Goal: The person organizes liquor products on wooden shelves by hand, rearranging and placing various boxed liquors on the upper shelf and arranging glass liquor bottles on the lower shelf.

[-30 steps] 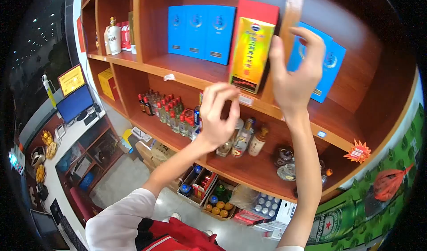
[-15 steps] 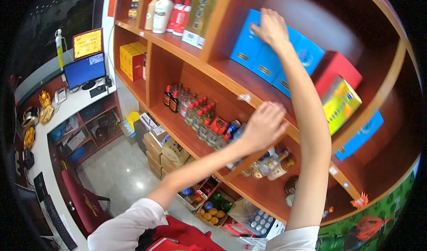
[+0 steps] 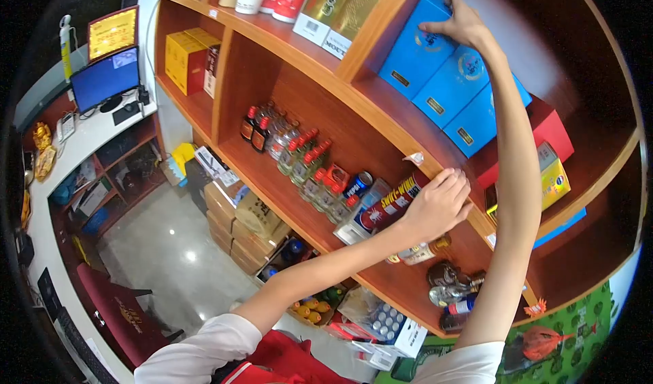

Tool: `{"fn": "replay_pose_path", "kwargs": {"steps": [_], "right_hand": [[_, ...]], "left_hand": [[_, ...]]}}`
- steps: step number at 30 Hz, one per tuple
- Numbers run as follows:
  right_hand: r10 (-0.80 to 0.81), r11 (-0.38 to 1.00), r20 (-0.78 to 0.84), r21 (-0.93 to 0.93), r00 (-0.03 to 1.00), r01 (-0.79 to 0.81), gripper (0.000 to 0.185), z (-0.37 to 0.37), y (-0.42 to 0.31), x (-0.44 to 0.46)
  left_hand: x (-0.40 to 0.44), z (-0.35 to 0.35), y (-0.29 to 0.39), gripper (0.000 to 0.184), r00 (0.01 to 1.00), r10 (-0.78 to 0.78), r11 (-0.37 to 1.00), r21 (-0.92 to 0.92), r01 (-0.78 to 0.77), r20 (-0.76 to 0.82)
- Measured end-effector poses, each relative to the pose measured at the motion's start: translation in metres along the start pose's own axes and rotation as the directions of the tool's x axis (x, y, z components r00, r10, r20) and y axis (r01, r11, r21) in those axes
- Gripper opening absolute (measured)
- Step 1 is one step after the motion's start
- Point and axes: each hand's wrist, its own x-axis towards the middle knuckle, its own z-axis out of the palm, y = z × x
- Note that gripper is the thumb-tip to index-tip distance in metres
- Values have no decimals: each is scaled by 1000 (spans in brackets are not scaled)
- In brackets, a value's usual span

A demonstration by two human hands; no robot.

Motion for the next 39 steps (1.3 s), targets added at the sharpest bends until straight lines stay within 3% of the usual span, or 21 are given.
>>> {"fn": "replay_pose_path", "kwargs": {"steps": [2,5,10,12,14,16,17,18,20,22,24,26,28,29,30,32,34,36,37,38,39], "right_hand": [[7,997,44,76,999,-10,94,-13,-14,-18],[-58,998,-95,22,994,60,94,-19,-32,-44],[-129,990,-165,28,978,136,92,-38,-52,-83],[-92,981,-200,149,975,123,87,-52,-51,-99],[-137,974,-176,155,975,165,84,-76,-46,-110],[-147,862,-133,469,980,193,84,-93,-38,-118],[-233,838,-147,472,961,275,77,-99,-32,-126],[-240,837,-159,465,958,287,77,-103,-23,-129],[-199,781,-171,567,965,262,84,-110,-8,-134],[-162,739,-112,645,980,196,88,-127,-5,-152],[-180,543,-75,824,981,163,90,-136,4,-164],[-225,462,-79,869,971,178,93,-133,15,-168],[-354,294,-151,919,923,263,103,-126,20,-177],[-378,237,-169,933,910,271,108,-116,22,-181],[-371,233,-180,932,911,279,108,-110,25,-185],[-438,152,-234,933,868,327,112,-105,31,-192],[-501,167,-184,938,846,303,112,-115,37,-203],[-416,340,-45,919,908,201,113,-135,21,-231],[-298,339,-71,924,952,175,110,-134,21,-249],[-321,328,-112,918,941,221,103,-137,23,-260],[-355,325,-119,914,927,242,98,-138,30,-268]], "left_hand": [[-1,3,0,42,1000,-5,1000,-6,5,-22],[-2,2,-2,41,1000,8,1000,20,-8,12],[-2,2,-3,42,999,35,999,36,-34,-29],[-2,-1,-3,42,999,37,998,43,-36,-10],[-2,-3,1,44,999,41,999,36,-40,-7],[0,-16,8,47,1000,-16,996,-87,16,8],[0,-23,15,55,997,-70,966,-253,60,-32],[-2,-42,27,55,997,-59,968,-247,47,-42],[-17,-88,49,73,957,-122,966,-254,53,-264],[-36,-114,50,86,810,-248,930,-366,45,-531],[-29,-141,36,107,693,-175,983,-159,88,-700],[-24,-151,29,127,743,-212,977,-143,157,-635],[-12,-147,38,130,806,-186,976,-200,86,-562],[-12,-135,44,132,798,-128,968,-248,-28,-588],[-22,-125,55,133,806,-68,990,-137,-16,-588],[-44,-103,67,128,815,-47,997,-83,-1,-577],[-50,-99,92,118,805,-108,985,-175,5,-584],[-50,-101,115,110,796,-159,967,-255,5,-584],[-51,-105,125,108,767,-376,865,-493,90,-520],[-50,-105,136,105,719,-569,698,-697,165,-399],[-45,-101,146,79,611,-664,668,-709,226,-430]]}}
